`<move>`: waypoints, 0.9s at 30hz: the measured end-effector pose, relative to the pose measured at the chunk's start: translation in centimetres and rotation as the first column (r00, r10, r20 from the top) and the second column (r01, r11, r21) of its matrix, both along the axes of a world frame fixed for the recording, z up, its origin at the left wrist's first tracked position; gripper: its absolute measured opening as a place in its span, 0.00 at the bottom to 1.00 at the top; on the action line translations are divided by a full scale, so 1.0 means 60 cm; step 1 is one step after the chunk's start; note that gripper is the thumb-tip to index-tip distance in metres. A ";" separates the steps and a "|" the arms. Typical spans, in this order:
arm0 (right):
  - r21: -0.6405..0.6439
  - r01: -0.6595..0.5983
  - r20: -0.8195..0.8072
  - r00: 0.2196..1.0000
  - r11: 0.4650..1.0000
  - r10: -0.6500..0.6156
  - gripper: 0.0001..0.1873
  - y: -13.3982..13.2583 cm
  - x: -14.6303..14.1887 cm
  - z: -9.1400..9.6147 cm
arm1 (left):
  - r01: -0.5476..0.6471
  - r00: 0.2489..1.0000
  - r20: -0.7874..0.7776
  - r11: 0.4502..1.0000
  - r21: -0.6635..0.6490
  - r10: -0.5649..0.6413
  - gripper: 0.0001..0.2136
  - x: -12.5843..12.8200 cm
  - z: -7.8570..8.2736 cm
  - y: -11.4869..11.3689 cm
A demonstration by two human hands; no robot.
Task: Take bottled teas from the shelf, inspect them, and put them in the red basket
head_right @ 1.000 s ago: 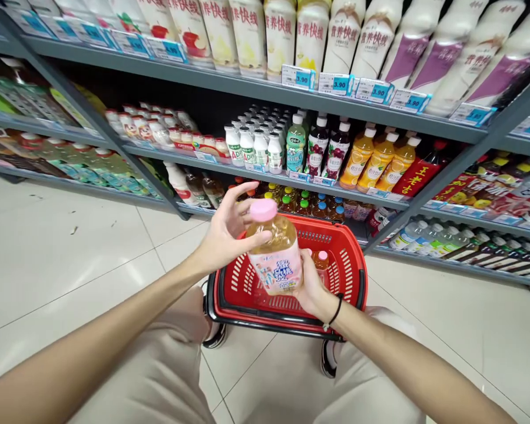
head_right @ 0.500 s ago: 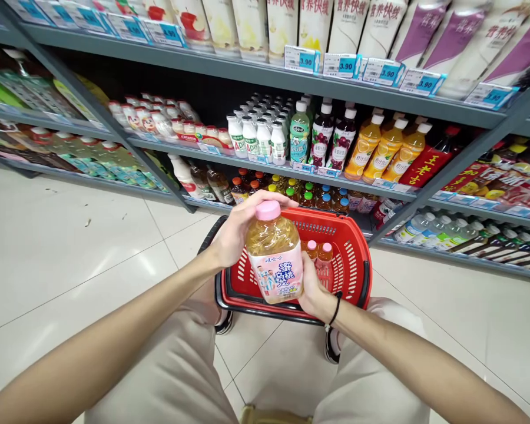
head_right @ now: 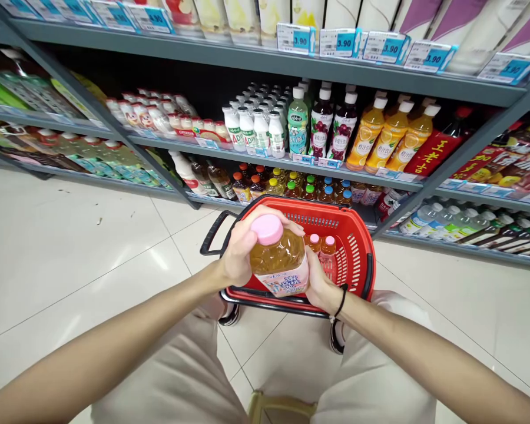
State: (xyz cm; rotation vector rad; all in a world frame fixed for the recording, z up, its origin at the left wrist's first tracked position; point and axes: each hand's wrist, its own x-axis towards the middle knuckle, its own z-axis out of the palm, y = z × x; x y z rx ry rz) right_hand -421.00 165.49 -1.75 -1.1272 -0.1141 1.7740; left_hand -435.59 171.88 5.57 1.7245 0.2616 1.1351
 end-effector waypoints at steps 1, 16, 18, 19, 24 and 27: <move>-0.016 -0.007 0.010 1.000 1.000 0.007 0.27 0.000 0.000 0.001 | -0.003 1.000 0.000 1.000 -0.004 0.003 0.21 0.000 -0.003 0.000; -0.101 -0.097 0.058 0.993 0.990 0.103 0.29 0.002 -0.005 -0.001 | -0.058 0.998 -0.014 0.978 -0.198 0.056 0.22 -0.004 -0.025 0.014; -0.073 -0.107 0.055 0.992 0.992 0.111 0.29 0.002 -0.008 -0.001 | -0.088 0.996 -0.024 0.973 -0.213 0.085 0.22 -0.004 -0.021 0.020; -0.063 -0.111 0.063 0.991 0.992 0.115 0.29 0.001 -0.010 0.001 | -0.107 0.994 -0.025 0.964 -0.243 0.104 0.22 -0.004 -0.020 0.025; -0.038 -0.224 0.155 0.961 0.974 0.228 0.31 -0.003 -0.003 0.021 | -0.230 0.965 -0.006 0.832 -0.504 0.263 0.23 -0.009 -0.041 0.078; 0.086 -0.366 0.186 0.920 0.927 0.346 0.33 -0.005 0.008 0.035 | -0.277 0.930 -0.019 0.666 -0.693 0.367 0.20 -0.019 -0.062 0.120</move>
